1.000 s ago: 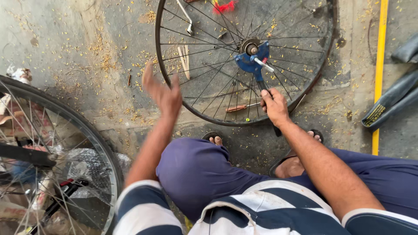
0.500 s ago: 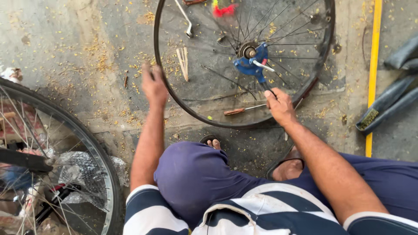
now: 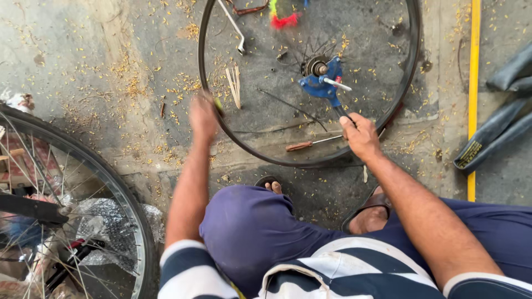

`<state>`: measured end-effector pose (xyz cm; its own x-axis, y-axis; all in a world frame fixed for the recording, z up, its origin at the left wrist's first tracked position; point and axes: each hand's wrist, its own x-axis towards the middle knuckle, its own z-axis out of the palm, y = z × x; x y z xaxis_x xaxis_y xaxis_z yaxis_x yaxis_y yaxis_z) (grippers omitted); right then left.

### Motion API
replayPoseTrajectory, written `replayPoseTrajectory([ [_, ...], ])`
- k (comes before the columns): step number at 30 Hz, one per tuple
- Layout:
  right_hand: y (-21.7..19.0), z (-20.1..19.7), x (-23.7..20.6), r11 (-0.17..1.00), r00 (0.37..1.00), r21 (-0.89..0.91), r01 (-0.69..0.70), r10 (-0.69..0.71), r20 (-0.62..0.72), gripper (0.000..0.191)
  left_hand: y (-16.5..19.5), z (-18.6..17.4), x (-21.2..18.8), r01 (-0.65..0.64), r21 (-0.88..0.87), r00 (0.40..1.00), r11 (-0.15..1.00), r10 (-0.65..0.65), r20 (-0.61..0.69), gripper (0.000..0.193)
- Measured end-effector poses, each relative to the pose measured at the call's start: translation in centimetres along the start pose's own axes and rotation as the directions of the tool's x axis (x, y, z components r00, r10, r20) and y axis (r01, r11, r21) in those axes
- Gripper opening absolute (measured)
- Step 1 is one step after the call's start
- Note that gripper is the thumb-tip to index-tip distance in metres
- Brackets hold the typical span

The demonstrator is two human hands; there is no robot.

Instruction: The person uses a blue cone wrench to loosen and remove the axle nut from a bicycle wheel hub. They then remove the hub and inspect a black rubber inner tube, holding it in both hands.

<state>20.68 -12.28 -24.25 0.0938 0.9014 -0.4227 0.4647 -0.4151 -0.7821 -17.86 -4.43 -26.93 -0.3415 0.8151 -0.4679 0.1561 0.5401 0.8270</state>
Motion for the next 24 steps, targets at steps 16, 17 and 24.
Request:
replayPoseTrajectory([
  [16, -0.2, -0.8, 0.4, 0.995, 0.999, -0.1, 0.012, -0.015, -0.031, 0.034, -0.5, 0.1, 0.0, -0.099, -0.131, 0.995, 0.986, 0.098, -0.02, 0.032],
  [17, -0.3, -0.6, 0.3, 0.995, 1.0, -0.095, -0.009, 0.007, -0.026, 0.034, 0.6, -0.6, 0.8, -0.213, -0.103, 0.977, 0.972, 0.208, -0.054, 0.033],
  [24, -0.9, 1.9, 0.1, 0.949, 0.982, 0.26, -0.179, 0.189, -0.011, 0.038, -6.3, 4.7, -11.4, -0.243, 0.125, 0.955, 0.962, 0.215, 0.202, 0.047],
])
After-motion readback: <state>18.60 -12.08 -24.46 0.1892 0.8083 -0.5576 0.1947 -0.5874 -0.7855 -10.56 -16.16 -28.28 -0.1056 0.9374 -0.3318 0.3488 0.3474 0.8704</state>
